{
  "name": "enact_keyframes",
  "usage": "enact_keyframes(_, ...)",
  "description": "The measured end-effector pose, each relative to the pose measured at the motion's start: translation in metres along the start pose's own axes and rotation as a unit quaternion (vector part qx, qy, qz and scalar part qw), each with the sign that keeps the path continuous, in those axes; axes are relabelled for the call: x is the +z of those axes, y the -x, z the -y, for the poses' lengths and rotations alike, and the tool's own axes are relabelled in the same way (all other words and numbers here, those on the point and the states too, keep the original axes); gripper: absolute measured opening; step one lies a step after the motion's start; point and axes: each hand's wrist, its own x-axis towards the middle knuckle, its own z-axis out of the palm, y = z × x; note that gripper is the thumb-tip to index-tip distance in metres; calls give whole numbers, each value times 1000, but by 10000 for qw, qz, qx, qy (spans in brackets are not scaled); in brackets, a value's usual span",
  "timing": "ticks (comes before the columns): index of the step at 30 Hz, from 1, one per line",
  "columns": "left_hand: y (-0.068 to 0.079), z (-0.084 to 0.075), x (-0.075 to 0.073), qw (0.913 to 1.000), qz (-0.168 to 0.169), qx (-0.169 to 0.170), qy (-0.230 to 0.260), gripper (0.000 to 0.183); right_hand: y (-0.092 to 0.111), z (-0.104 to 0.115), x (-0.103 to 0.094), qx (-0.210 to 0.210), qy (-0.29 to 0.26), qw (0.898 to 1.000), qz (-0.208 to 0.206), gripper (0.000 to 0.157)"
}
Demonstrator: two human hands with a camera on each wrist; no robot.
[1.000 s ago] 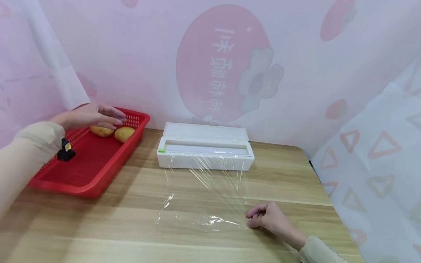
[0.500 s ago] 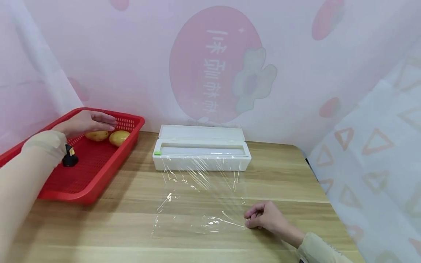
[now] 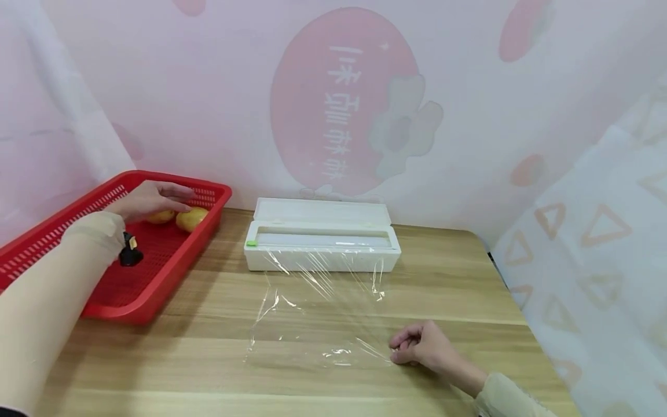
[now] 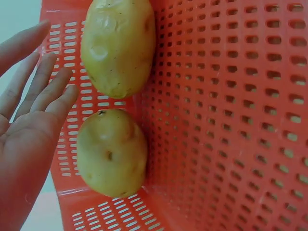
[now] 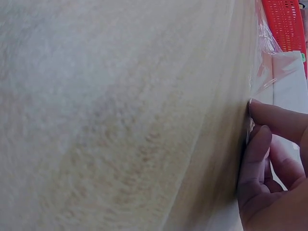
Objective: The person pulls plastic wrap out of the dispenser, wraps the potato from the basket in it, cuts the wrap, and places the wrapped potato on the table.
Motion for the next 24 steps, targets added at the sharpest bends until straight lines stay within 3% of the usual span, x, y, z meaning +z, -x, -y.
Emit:
enact_keyframes(7,-3,10,16,9994,29,-223,272,58,8,-1,-2,65,-59,10000,21,24)
enact_keyframes(14,-7,17,17,9996,-7,-284,-64,65,11,1,-3,68,-191,9998,41,25)
enact_keyframes(24,0,20,20,9968,-54,-712,-364,83,12,-3,-1,-80,-240,9996,141,24)
